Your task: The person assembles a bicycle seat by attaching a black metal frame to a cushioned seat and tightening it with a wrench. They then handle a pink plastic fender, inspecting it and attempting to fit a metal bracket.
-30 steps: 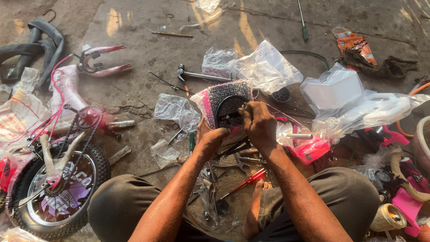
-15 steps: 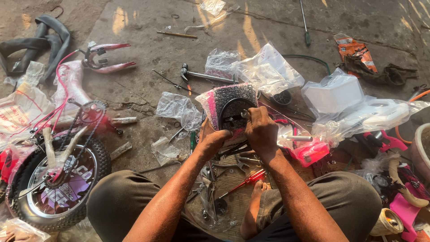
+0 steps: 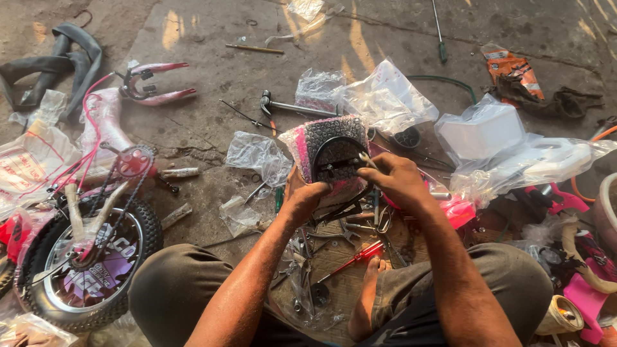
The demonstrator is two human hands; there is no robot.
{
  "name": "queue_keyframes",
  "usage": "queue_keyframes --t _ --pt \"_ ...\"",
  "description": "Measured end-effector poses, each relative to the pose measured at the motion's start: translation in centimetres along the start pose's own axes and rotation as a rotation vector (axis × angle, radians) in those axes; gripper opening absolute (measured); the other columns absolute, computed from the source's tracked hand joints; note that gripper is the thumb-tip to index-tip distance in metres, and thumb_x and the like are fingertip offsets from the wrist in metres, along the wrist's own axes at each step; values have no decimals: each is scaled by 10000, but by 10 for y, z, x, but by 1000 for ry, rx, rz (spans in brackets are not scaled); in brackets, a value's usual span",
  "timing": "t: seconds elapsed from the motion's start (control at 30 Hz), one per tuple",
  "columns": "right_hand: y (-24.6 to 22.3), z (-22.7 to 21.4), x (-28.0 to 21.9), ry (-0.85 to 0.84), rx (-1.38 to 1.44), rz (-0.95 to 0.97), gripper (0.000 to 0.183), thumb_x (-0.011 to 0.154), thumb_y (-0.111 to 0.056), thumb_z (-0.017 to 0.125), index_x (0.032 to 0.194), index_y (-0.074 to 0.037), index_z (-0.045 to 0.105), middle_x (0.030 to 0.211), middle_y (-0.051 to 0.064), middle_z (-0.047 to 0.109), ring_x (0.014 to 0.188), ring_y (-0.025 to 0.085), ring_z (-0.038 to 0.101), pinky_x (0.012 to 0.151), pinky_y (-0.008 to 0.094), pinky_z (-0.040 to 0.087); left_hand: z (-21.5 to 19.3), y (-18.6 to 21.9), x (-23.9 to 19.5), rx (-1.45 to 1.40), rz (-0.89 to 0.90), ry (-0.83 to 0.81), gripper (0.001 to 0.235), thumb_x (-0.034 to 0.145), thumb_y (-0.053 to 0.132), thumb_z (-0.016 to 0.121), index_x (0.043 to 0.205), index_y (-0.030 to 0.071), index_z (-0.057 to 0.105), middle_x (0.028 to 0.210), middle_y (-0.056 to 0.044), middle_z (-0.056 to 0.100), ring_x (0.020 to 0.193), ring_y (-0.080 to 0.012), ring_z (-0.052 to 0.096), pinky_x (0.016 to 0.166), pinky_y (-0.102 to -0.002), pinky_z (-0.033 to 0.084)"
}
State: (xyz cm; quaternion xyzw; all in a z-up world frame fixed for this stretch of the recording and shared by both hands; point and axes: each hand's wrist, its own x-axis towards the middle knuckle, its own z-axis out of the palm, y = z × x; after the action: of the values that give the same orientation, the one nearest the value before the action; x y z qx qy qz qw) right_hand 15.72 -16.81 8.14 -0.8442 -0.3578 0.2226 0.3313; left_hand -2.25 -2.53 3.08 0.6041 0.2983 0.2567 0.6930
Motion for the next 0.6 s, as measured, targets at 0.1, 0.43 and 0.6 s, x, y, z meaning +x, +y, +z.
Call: queue_keyframes --t 0.1,0.43,0.6 --pt "7 -21 -5 30 -57 -146 212 970 -197 690 1126 -68 751 946 116 783 823 188 723 756 354 572 -2 -5 8 -164 -11 -75 612 648 130 732 1226 -9 589 1066 -109 700 960 -201 650 920 -330 525" --pt "11 -23 8 82 -107 -127 177 884 -203 750 971 -49 745 916 97 785 851 197 756 785 347 604 8 -12 8 -157 -18 -138 608 671 67 736 1257 2 584 1096 -102 703 996 -201 663 955 -328 517" --pt "4 -16 5 88 -143 -21 226 910 -245 713 994 -35 728 913 123 772 841 212 740 779 361 592 11 -3 5 -19 -24 -60 595 666 71 734 1242 5 597 1085 -102 717 980 -193 684 944 -336 538"
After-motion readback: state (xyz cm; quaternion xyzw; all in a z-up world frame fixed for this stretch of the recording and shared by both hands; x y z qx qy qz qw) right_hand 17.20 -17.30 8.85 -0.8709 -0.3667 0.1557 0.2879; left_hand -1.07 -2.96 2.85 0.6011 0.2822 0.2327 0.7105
